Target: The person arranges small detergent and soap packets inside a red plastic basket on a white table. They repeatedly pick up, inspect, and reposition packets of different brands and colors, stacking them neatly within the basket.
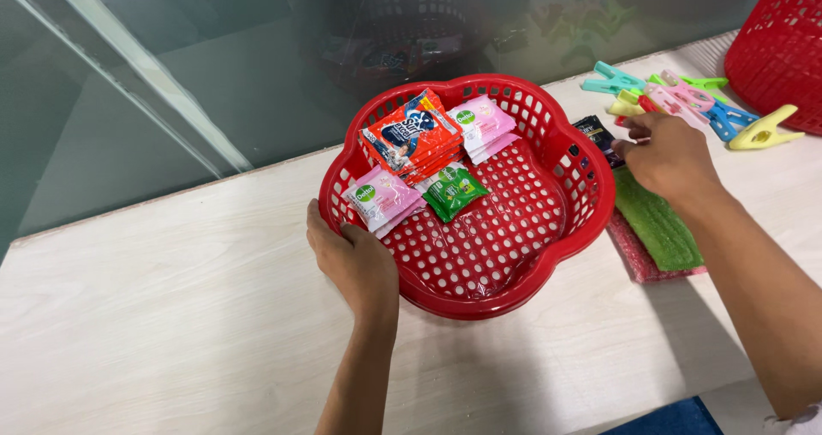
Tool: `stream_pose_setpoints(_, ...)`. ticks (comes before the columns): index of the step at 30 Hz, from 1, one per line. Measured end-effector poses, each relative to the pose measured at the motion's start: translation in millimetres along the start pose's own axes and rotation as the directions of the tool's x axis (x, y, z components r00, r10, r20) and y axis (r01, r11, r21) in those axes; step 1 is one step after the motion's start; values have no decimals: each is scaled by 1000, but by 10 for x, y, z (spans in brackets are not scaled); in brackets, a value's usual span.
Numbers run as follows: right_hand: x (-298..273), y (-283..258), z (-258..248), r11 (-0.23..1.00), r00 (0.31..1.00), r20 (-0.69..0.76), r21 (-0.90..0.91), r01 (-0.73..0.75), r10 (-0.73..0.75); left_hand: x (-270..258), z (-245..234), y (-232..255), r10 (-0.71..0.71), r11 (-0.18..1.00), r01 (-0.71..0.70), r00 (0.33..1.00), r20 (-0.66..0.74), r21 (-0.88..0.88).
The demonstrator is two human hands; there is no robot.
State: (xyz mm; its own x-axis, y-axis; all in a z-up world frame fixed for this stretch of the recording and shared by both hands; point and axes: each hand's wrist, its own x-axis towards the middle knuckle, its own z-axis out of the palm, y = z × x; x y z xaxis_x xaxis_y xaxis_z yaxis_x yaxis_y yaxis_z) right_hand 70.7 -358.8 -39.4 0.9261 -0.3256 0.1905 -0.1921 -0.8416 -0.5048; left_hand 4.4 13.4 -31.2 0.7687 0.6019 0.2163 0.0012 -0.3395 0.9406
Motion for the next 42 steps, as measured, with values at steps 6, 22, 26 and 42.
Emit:
stream_pose_setpoints(6, 497, 255, 293, 987, 970, 182, -46, -155, 161, 4, 16, -3, 1, 1000, -1, 1000, -18, 16)
stream_pose_setpoints(22, 1016, 255, 670, 976, 918, 330, -93, -199, 219, -9, 14, 92, -44, 999, 45, 999, -20, 15)
stream_pose_setpoints(26, 959, 190, 621, 954, 924, 290, 88, -287, 251, 19, 20, 100, -37, 999, 37, 999, -15, 17)
stream_pose_setpoints(42, 409, -1100, -350, 231, 871, 468, 840, -491, 149, 43, 44, 62, -69, 997, 70, 997, -15, 44)
